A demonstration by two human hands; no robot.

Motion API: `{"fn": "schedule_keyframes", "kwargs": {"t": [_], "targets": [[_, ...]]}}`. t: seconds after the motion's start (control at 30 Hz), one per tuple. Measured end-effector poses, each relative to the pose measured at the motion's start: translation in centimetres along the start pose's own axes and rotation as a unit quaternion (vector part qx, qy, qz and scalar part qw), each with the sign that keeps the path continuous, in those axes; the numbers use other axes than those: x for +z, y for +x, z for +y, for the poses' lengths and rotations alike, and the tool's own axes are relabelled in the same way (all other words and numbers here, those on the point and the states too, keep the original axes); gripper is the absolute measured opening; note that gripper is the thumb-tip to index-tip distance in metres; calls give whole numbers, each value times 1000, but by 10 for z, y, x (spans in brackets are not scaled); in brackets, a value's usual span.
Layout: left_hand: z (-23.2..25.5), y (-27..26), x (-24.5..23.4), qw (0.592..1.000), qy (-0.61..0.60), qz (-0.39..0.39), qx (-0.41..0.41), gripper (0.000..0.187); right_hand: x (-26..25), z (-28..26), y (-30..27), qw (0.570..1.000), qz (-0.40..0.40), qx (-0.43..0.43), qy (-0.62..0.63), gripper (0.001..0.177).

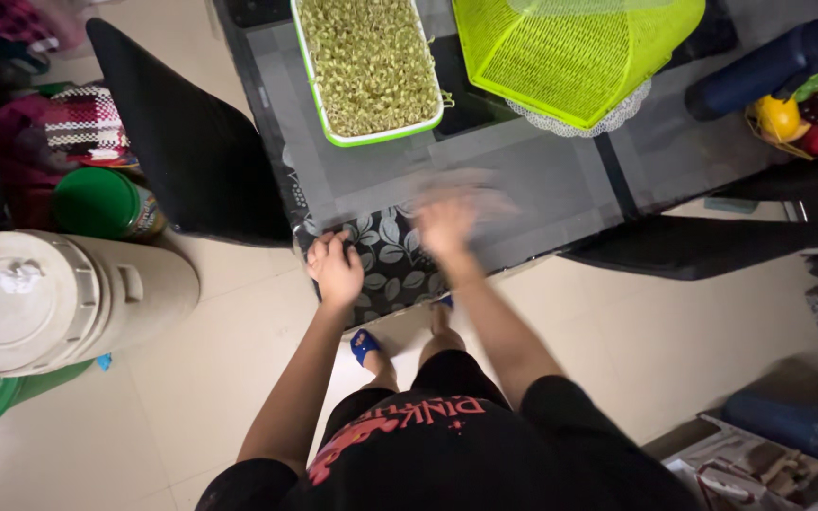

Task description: The person cleans a dining table using a cloth, wiping the surface and moving items like a container of sprouts, a food cover, and a fruit basket. They also wash the cloth in the sink and discard a paper bag and a food box into a dustpan.

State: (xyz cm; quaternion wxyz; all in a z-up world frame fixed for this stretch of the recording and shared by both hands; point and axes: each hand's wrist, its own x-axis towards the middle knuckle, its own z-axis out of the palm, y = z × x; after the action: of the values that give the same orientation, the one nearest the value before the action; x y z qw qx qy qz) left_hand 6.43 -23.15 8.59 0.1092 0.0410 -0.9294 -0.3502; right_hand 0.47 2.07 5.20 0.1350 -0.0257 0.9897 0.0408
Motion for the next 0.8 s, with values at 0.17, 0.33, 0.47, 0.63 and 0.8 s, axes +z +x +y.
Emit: {"fn": "schedule_keyframes", "kwargs": {"t": [0.17,0.33,0.47,0.63,0.8], "targets": [[21,30,5,999,26,23,-6,34,-12,-136,-36,944,110,-264,167,61],[63,47,41,999,19,6,-41,38,3,-35,-3,973,46,-224,27,74],[110,46,93,999,18,-25,-33,38,16,165,46,980,152,5,125,28],[175,58,156,999,-1,-36,-15,37,18,281,63,897,359,240,95,46],[231,75,183,999,-45,-13,18,36,23,195,66,916,373,-1,148,43]]}}
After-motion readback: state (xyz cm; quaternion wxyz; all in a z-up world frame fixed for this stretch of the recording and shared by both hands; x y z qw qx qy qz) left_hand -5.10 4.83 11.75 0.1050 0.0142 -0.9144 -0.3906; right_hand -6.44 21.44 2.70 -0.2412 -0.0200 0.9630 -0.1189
